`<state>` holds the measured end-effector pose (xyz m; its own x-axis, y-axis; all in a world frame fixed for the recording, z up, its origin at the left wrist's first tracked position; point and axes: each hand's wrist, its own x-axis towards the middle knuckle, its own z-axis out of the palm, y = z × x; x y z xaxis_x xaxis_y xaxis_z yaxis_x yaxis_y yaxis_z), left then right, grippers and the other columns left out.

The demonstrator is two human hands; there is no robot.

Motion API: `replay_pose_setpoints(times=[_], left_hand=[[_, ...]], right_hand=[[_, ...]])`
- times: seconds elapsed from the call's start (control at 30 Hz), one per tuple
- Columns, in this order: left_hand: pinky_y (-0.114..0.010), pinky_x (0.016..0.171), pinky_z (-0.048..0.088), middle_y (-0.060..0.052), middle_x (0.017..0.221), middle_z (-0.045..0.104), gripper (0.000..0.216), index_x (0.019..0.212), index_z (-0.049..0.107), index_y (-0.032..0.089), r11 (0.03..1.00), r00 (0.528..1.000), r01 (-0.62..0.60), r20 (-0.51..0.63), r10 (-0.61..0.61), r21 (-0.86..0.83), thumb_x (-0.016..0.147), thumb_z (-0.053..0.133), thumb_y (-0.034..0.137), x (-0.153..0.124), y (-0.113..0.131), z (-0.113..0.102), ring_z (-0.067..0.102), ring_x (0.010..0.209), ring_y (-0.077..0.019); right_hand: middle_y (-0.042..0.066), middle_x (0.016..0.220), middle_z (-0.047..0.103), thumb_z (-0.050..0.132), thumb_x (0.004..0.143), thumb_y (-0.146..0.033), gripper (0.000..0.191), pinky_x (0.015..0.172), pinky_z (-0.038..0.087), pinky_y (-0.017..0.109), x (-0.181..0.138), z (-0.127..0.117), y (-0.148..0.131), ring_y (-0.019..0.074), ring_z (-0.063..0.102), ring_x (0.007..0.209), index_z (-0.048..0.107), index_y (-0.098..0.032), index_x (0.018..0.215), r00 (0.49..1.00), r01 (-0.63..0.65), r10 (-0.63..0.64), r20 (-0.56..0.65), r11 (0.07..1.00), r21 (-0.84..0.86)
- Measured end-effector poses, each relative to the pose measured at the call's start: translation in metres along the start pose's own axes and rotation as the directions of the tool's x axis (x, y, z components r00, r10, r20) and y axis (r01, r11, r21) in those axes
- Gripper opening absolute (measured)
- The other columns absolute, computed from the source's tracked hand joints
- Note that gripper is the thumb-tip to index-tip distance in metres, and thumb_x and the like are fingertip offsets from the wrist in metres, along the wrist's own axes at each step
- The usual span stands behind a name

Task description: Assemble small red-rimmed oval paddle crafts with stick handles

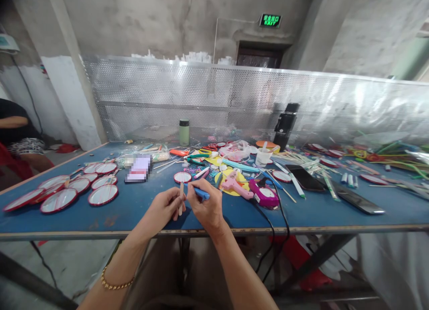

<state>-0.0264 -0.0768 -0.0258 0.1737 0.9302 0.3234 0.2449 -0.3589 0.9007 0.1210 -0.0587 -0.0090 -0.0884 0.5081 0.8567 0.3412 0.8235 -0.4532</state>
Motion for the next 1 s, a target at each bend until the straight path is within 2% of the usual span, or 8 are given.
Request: replay_pose_setpoints(times=[1.0], left_hand=[[-0.019, 0.047, 0.039, 0.003, 0.061, 0.057, 0.022, 0.075, 0.053, 0.018, 1.0, 1.0, -0.012, -0.011, 0.012, 0.024, 0.089, 0.045, 0.032, -0.0014, 0.0041, -0.0006, 0.048, 0.043, -0.0077]], right_hand=[[-0.001, 0.066, 0.058, 0.055, 0.086, -0.016, 0.011, 0.058, 0.043, 0.024, 0.0021, 0.001, -0.0005, 0.0104, 0.05, 0.056, 0.062, -0.018, 0.078, 0.999, 0.032, -0.031, 0.02, 0.999, -0.017]])
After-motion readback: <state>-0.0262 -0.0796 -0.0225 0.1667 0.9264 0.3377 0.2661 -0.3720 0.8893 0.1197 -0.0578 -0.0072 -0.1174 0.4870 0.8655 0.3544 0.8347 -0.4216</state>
